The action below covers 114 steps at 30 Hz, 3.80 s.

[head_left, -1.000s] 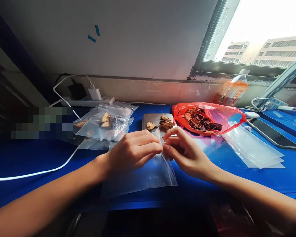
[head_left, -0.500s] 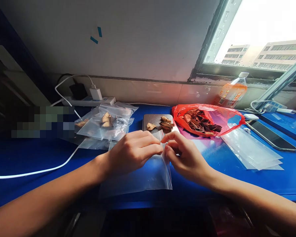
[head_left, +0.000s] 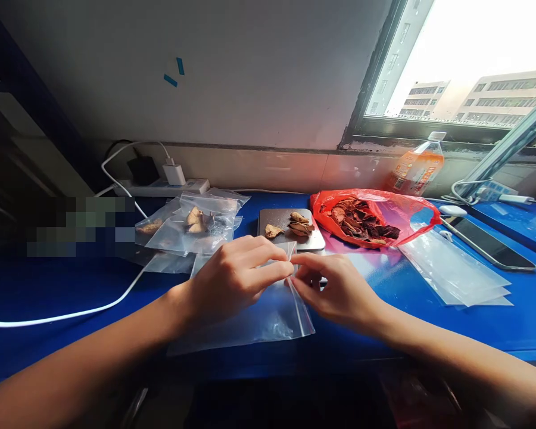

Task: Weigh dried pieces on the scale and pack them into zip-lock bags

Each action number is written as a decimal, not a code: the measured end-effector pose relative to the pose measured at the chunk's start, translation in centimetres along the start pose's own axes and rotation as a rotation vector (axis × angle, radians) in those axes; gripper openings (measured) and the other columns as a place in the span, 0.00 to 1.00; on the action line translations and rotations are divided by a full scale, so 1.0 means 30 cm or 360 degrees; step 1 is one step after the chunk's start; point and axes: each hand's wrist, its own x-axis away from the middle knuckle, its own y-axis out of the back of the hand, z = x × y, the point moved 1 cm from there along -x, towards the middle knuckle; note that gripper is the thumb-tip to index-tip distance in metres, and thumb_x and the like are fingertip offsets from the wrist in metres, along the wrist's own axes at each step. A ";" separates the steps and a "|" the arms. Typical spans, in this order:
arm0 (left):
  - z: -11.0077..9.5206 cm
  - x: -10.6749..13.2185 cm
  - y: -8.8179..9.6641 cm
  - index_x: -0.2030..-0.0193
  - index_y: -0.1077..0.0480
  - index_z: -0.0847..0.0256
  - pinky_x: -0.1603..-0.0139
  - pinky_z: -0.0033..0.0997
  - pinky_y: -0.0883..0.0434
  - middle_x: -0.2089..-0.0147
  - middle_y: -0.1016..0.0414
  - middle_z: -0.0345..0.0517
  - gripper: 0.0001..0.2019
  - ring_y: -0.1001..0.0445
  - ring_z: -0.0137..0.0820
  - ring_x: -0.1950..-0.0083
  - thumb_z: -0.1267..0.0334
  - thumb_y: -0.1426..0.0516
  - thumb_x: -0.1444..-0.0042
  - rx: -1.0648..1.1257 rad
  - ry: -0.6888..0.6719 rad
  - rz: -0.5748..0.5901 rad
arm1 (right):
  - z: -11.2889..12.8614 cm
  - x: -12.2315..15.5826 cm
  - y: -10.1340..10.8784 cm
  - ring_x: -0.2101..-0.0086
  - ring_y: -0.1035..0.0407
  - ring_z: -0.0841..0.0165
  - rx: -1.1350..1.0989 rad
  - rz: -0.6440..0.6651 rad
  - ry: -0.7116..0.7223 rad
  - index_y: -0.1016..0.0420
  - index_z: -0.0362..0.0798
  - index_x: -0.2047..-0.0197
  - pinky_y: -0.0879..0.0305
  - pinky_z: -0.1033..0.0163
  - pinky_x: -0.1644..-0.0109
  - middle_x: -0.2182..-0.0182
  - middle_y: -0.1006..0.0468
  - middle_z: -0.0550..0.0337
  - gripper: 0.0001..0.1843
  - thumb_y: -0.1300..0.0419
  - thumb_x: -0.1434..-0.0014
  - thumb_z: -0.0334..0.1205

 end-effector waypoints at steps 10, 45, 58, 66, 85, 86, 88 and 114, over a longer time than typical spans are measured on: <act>-0.011 0.004 0.016 0.46 0.34 0.61 0.48 0.43 0.29 0.46 0.29 0.57 0.24 0.29 0.42 0.46 0.52 0.39 0.46 0.0293 0.0301 0.0259 | -0.006 0.036 0.015 0.72 0.36 0.70 0.0372 0.0248 0.0179 0.41 0.46 0.43 0.42 0.64 0.70 0.68 0.27 0.57 0.34 0.36 0.49 0.50; 0.167 0.054 0.079 0.36 0.54 0.57 0.46 0.55 0.29 0.42 0.34 0.63 0.43 0.36 0.52 0.38 0.46 0.37 0.51 0.1068 0.1128 -0.0260 | -0.155 -0.340 -0.012 0.69 0.39 0.71 0.0794 0.0099 0.0640 0.27 0.45 0.67 0.42 0.66 0.63 0.71 0.30 0.58 0.09 0.45 0.39 0.40; 0.148 0.031 0.090 0.39 0.53 0.52 0.40 0.60 0.39 0.41 0.35 0.57 0.43 0.41 0.53 0.35 0.48 0.35 0.57 0.1243 0.1408 -0.0329 | -0.149 -0.374 0.087 0.76 0.38 0.74 0.0191 -0.0595 0.0290 0.28 0.43 0.72 0.43 0.68 0.71 0.77 0.27 0.60 0.13 0.45 0.40 0.42; 0.140 0.033 0.090 0.37 0.54 0.57 0.39 0.59 0.39 0.39 0.38 0.61 0.45 0.41 0.53 0.35 0.49 0.35 0.57 0.1261 0.1398 -0.0317 | -0.215 -0.362 0.066 0.72 0.34 0.70 0.0554 -0.0494 0.0214 0.32 0.45 0.71 0.41 0.65 0.66 0.73 0.25 0.56 0.13 0.50 0.37 0.41; 0.127 0.034 0.062 0.37 0.53 0.57 0.39 0.59 0.39 0.40 0.36 0.60 0.45 0.40 0.53 0.36 0.48 0.34 0.57 0.1304 0.1387 -0.0266 | -0.215 -0.339 0.026 0.69 0.31 0.66 0.1103 -0.0211 0.0313 0.31 0.45 0.64 0.45 0.64 0.65 0.69 0.23 0.53 0.14 0.55 0.34 0.40; 0.128 0.034 0.062 0.37 0.53 0.57 0.39 0.59 0.39 0.40 0.37 0.60 0.45 0.40 0.53 0.36 0.48 0.34 0.57 0.1309 0.1389 -0.0261 | -0.220 -0.341 0.026 0.69 0.31 0.67 0.1049 -0.0266 0.0296 0.31 0.45 0.64 0.44 0.64 0.65 0.69 0.23 0.53 0.14 0.54 0.34 0.40; 0.127 0.035 0.062 0.37 0.53 0.56 0.38 0.60 0.39 0.40 0.37 0.60 0.45 0.40 0.52 0.36 0.49 0.34 0.57 0.1314 0.1396 -0.0244 | -0.228 -0.348 0.030 0.71 0.32 0.68 0.0883 -0.0397 0.0240 0.32 0.45 0.65 0.44 0.64 0.66 0.71 0.23 0.54 0.12 0.52 0.35 0.40; 0.076 0.040 -0.010 0.39 0.63 0.47 0.37 0.59 0.39 0.35 0.48 0.58 0.47 0.42 0.51 0.34 0.59 0.33 0.56 0.1206 0.1335 -0.0391 | 0.123 -0.357 -0.032 0.80 0.44 0.78 -0.1138 -0.0399 0.0084 0.37 0.47 0.74 0.45 0.71 0.78 0.81 0.38 0.69 0.19 0.42 0.44 0.54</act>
